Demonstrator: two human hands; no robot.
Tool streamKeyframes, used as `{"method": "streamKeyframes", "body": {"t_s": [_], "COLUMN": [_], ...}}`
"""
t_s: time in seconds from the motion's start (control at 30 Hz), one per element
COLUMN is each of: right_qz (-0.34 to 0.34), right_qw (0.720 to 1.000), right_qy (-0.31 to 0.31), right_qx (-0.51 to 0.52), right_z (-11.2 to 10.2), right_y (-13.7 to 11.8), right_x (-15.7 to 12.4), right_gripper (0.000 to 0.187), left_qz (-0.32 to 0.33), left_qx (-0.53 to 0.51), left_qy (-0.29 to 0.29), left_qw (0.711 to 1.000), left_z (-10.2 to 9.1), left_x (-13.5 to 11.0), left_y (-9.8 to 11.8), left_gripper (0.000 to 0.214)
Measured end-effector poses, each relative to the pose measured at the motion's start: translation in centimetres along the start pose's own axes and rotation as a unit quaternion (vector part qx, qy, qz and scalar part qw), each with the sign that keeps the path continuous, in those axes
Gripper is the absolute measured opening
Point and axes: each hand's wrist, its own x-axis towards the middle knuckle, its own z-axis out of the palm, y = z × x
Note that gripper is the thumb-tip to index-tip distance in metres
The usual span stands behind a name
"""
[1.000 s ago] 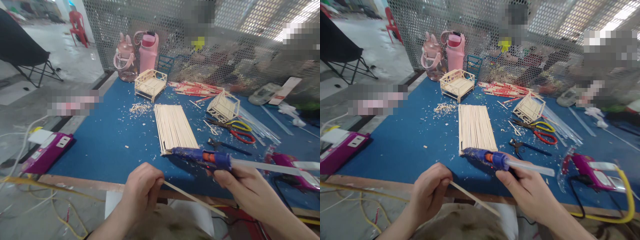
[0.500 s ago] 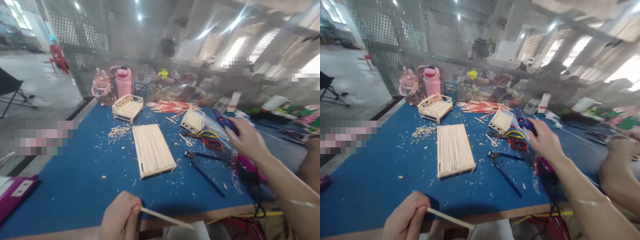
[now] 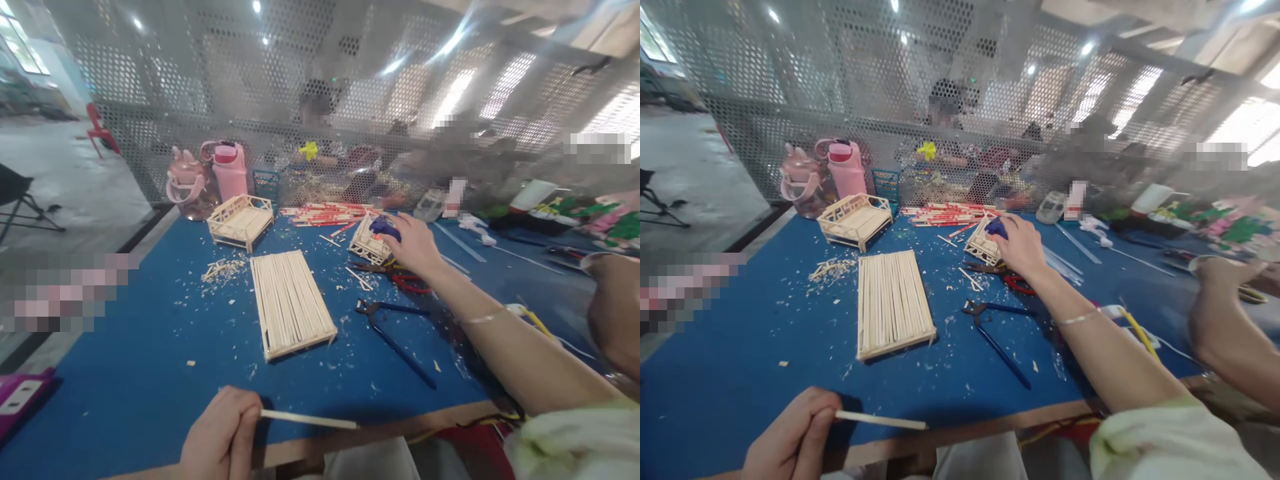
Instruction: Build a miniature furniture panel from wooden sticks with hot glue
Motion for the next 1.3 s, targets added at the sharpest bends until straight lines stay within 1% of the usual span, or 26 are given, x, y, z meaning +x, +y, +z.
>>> {"method": "streamKeyframes", "body": {"t_s": [0.07, 0.1, 0.17, 0.2, 0.27, 0.33, 0.37, 0.43, 0.53, 0.63, 0.7, 0.83, 0.97, 1.03, 1.13, 1.2, 1.3], "right_qz": [-0.036, -0.065, -0.173, -0.209, -0.251, -0.258, -0.251, -0.214, -0.167, -0.170, -0.172, -0.168, -0.159, -0.148, -0.129, -0.112, -0.102], "right_qw": [0.999, 0.996, 0.972, 0.957, 0.928, 0.915, 0.916, 0.927, 0.941, 0.942, 0.941, 0.937, 0.939, 0.943, 0.950, 0.953, 0.951], "right_qy": [-0.016, -0.030, -0.074, -0.111, -0.134, -0.129, -0.121, -0.103, -0.099, -0.100, -0.085, -0.064, -0.074, -0.072, -0.048, -0.033, -0.028], "right_qx": [0.030, 0.055, 0.138, 0.171, 0.240, 0.280, 0.289, 0.291, 0.277, 0.271, 0.278, 0.300, 0.297, 0.290, 0.282, 0.280, 0.289], "right_z": [-1.5, -2.3, -3.7, -4.2, -4.8, -4.7, -4.5, -3.9, -3.1, -2.3, -2.0, -1.9, -2.0, -1.8, -1.4, -1.0, -0.6], "right_y": [-3.2, -4.9, -8.0, -9.2, -10.8, -11.3, -11.3, -11.1, -10.9, -10.9, -11.0, -10.7, -10.3, -10.1, -10.1, -10.3, -10.6], "right_x": [-3.2, -5.1, -9.1, -10.8, -13.5, -14.8, -15.0, -14.8, -14.0, -13.4, -13.2, -13.1, -13.1, -13.1, -12.8, -12.6, -12.3], "right_gripper": [0.029, 0.026, 0.021, 0.018, 0.016, 0.012, 0.011, 0.011, 0.013, 0.015, 0.015, 0.013, 0.015, 0.015, 0.016, 0.015, 0.013], "left_qz": [-0.026, -0.041, -0.073, -0.084, -0.095, -0.085, -0.075, -0.055, -0.031, -0.018, -0.014, -0.007, 0.002, 0.001, -0.011, -0.026, -0.060], "left_qx": [0.000, 0.000, 0.005, 0.009, 0.024, 0.044, 0.055, 0.078, 0.100, 0.099, 0.094, 0.094, 0.086, 0.084, 0.093, 0.108, 0.133], "left_qy": [0.017, 0.025, 0.043, 0.047, 0.047, 0.037, 0.035, 0.043, 0.060, 0.059, 0.062, 0.080, 0.079, 0.079, 0.083, 0.079, 0.072], "left_qw": [1.000, 0.999, 0.996, 0.995, 0.994, 0.995, 0.995, 0.994, 0.993, 0.993, 0.994, 0.992, 0.993, 0.993, 0.992, 0.991, 0.987], "left_z": [0.1, 0.2, 0.3, 0.3, 0.3, 0.2, 0.2, 0.3, 0.6, 1.1, 1.3, 1.6, 1.8, 1.9, 2.2, 2.3, 2.4], "left_x": [-0.1, -0.1, -0.3, -0.4, -0.4, -0.1, 0.2, 0.9, 1.9, 2.7, 2.9, 2.8, 2.7, 2.8, 2.9, 2.9, 2.8], "left_y": [0.2, 0.3, 0.5, 0.5, 0.6, 0.8, 0.9, 1.2, 1.5, 1.6, 1.4, 1.1, 1.1, 1.1, 0.9, 0.7, 0.4], "left_gripper": [0.017, 0.017, 0.018, 0.018, 0.016, 0.014, 0.014, 0.016, 0.017, 0.015, 0.012, 0.008, 0.006, 0.004, 0.001, 0.003, 0.006]}}
